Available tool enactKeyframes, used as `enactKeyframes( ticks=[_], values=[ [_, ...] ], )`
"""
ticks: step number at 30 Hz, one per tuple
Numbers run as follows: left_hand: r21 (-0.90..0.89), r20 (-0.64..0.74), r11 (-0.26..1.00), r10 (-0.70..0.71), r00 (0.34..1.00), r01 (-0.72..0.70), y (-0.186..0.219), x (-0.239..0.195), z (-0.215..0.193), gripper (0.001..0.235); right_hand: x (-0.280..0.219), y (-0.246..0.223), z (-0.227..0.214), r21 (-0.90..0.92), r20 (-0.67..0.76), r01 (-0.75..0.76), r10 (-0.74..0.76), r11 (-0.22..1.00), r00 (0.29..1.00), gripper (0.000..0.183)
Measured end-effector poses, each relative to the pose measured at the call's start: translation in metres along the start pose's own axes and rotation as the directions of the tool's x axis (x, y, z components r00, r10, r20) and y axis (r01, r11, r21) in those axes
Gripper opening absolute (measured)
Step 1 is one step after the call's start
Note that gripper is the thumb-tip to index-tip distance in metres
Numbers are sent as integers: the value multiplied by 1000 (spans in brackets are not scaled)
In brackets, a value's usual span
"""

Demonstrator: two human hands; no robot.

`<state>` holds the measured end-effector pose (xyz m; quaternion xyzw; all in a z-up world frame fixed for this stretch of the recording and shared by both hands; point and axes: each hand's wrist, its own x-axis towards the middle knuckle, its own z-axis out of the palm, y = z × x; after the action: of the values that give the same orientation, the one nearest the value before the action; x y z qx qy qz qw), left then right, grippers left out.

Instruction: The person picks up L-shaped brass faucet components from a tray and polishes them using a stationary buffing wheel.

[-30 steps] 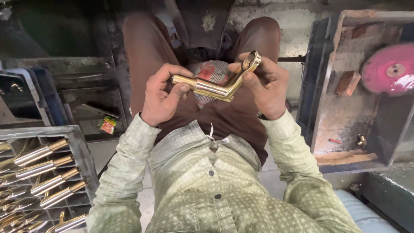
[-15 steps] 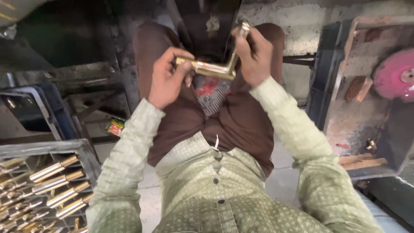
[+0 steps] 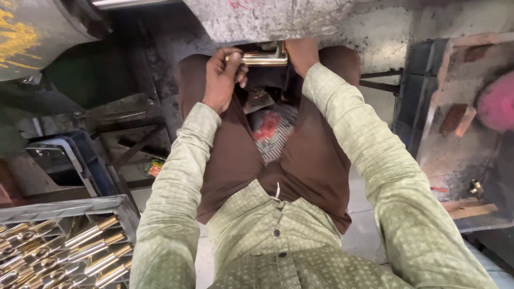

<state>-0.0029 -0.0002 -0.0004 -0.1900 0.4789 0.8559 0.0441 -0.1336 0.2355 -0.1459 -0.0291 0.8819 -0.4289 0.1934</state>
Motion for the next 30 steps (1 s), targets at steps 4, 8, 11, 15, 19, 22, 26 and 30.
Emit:
enactKeyframes(
  ticks=[4, 8, 11, 15, 19, 22, 26, 30],
  values=[
    [-37, -10, 999, -6, 1000, 5, -2, 8, 1, 19, 23, 48, 6, -657, 189, 320, -262, 682, 946, 33],
    [-98, -36, 994, -43, 998, 40, -10, 11, -2, 18, 27, 70, 6, -552, 225, 359, -280, 753, 933, 40],
    [-147, -28, 987, -74, 997, 69, -17, 13, -7, 19, 22, 75, 0, -695, 387, 509, -332, 508, 860, 53],
    [-181, -35, 980, -93, 995, 85, -24, 17, -10, 19, 17, 70, -10, -526, 376, 588, -452, 614, 809, 51],
    [-187, -30, 978, -97, 995, 90, -26, 16, -9, 18, 12, 70, -25, -441, 392, 734, -625, 517, 676, 49],
    [-187, -22, 980, -74, 997, 68, -24, 13, -6, 17, 13, 75, -30, -549, 439, 801, -734, 238, 518, 47],
    [-118, -48, 990, -78, 996, 72, -18, 7, 0, 17, 19, 83, -29, -601, 479, 782, -708, 167, 519, 46],
    [-42, -60, 997, -72, 996, 70, -8, -1, 5, 16, 17, 77, -31, -638, 431, 750, -726, 175, 536, 48]
  ],
)
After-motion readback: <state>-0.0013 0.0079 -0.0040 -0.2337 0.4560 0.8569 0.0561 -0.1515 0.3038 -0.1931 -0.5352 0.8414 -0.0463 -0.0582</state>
